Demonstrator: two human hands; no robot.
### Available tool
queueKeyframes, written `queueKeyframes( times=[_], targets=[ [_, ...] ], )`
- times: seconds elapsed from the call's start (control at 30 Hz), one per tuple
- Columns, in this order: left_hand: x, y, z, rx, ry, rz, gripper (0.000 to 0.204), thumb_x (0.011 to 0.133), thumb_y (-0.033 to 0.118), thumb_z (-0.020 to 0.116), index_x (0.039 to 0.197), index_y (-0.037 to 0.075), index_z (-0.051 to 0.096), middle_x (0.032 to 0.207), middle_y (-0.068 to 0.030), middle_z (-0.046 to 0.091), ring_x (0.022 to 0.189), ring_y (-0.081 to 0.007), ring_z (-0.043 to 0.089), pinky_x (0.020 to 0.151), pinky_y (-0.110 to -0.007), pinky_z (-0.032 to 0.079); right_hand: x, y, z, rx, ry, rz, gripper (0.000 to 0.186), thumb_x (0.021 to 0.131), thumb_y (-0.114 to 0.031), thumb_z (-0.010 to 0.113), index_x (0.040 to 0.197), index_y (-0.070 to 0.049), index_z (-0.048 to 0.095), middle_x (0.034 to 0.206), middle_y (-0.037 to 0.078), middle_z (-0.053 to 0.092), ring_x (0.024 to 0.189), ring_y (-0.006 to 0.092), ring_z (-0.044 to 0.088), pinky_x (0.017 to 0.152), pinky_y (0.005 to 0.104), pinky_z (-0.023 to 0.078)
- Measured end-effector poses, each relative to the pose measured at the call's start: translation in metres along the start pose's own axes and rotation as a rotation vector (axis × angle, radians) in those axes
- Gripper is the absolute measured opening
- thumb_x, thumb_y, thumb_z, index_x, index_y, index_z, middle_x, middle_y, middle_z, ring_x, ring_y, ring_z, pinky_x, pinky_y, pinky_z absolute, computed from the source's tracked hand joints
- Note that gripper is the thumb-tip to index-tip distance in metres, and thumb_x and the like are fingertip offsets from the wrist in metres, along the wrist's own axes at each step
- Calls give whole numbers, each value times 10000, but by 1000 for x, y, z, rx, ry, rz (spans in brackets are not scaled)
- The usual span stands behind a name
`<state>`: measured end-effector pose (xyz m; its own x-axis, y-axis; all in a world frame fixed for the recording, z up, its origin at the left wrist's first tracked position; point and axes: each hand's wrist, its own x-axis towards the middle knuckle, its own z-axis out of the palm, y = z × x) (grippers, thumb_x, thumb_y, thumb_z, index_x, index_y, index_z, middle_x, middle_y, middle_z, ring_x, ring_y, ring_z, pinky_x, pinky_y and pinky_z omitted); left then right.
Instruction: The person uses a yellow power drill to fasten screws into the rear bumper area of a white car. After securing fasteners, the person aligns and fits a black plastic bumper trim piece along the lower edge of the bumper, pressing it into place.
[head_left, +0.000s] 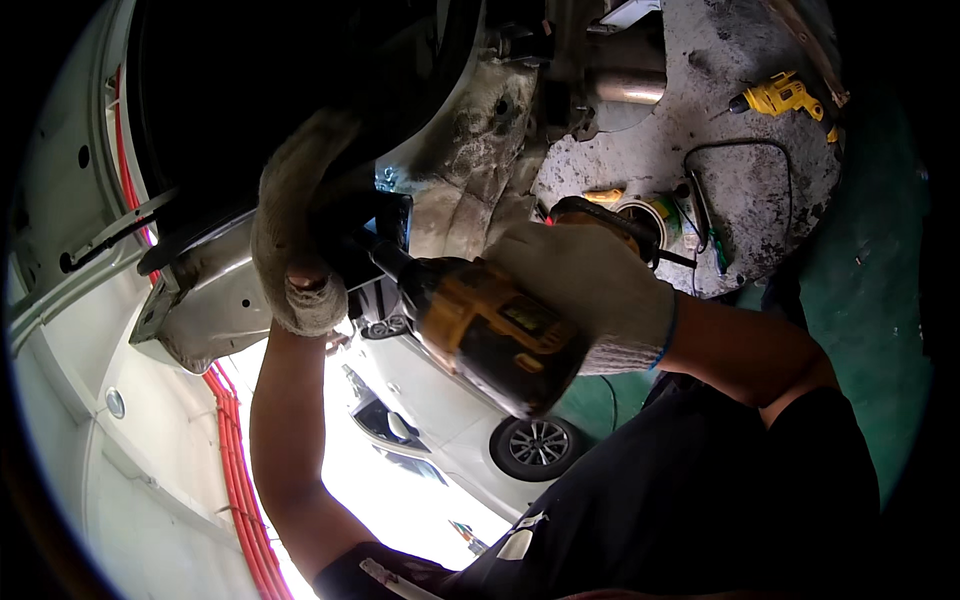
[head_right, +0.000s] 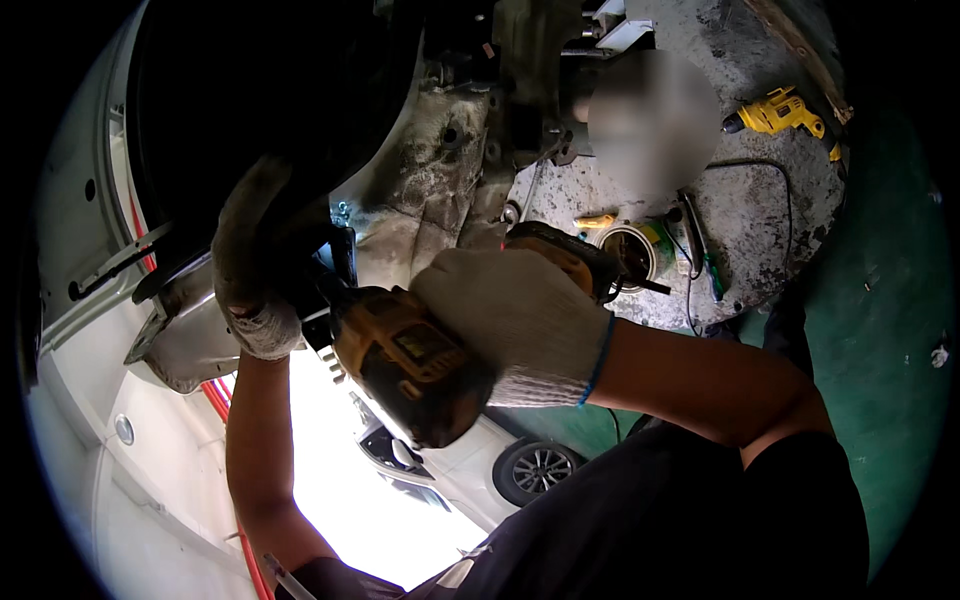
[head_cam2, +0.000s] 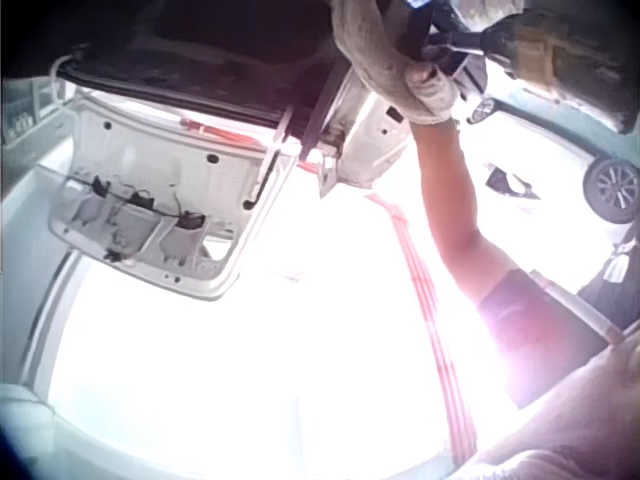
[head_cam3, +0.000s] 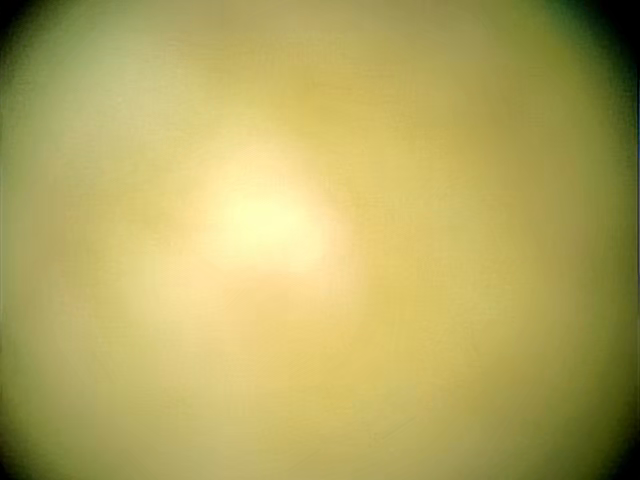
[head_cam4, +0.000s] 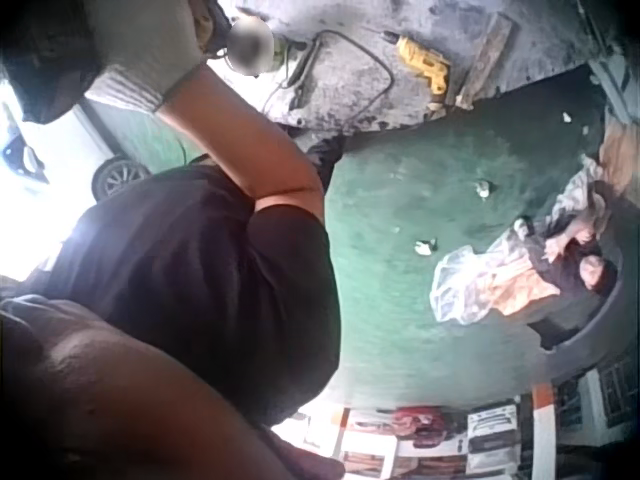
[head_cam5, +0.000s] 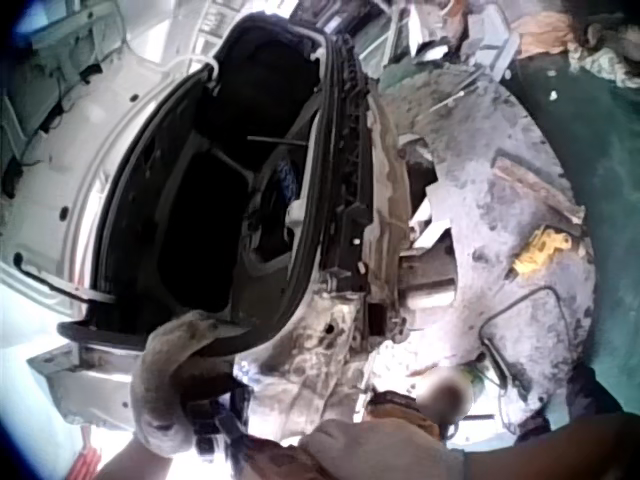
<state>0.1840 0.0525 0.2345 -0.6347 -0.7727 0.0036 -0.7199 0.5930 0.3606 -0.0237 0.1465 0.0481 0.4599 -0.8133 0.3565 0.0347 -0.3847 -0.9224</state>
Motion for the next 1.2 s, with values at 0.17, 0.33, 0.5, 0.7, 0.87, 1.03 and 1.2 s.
queueKeyframes(
  times=[0.17,0.33,0.5,0.7,0.87,1.03,1.2],
  targets=[
    [-4,10,5,-239,35,-136,1195,880,914,477,1549,-76,448,1563,-239,531,1379,-371,604,1094,-458,567,-25,25,23,133,116,-145,486,803,-343,818,1168,-65,656,1036,107,670,958,304,714,850,434,572],
    [-7,-2,6,-242,54,57,1023,931,782,581,1503,-62,497,1450,-224,616,1286,-342,665,1039,-428,596,-46,32,42,460,231,-144,500,815,-300,833,1230,-76,665,1077,106,687,991,301,720,864,399,577],
    [-39,4,4,234,341,280,561,1026,359,727,1431,3,573,1304,-155,700,1156,-261,708,1005,-392,577,-67,35,52,797,173,50,534,825,-225,848,1292,-51,656,1126,97,708,996,250,739,878,360,587],
    [-111,3,32,345,374,-232,666,912,205,840,1469,83,494,1324,-151,639,1213,-235,652,912,-363,626,-73,45,60,771,125,-16,520,864,-121,820,1338,-21,631,1176,84,718,1044,181,731,912,339,600],
    [-104,1,33,181,325,-267,811,837,123,898,1488,59,418,1308,-163,665,1157,-275,720,948,-387,631,-61,31,60,1707,80,217,576,932,-84,774,1457,-6,548,1296,117,678,1134,199,714,960,363,618],
    [-98,6,31,-1,326,-323,858,797,99,918,1498,66,423,1243,-173,696,1053,-266,744,894,-363,640,-35,30,49,1427,39,-21,654,974,-82,740,1555,-5,451,1447,161,611,1249,237,678,1053,432,615],
    [-96,1,23,39,280,-251,830,804,47,891,1487,39,419,1177,-182,719,1036,-264,755,842,-347,643,-23,27,48,1348,65,-94,686,954,-121,775,1552,-6,459,1428,157,630,1265,239,673,1058,413,610]
  ],
)
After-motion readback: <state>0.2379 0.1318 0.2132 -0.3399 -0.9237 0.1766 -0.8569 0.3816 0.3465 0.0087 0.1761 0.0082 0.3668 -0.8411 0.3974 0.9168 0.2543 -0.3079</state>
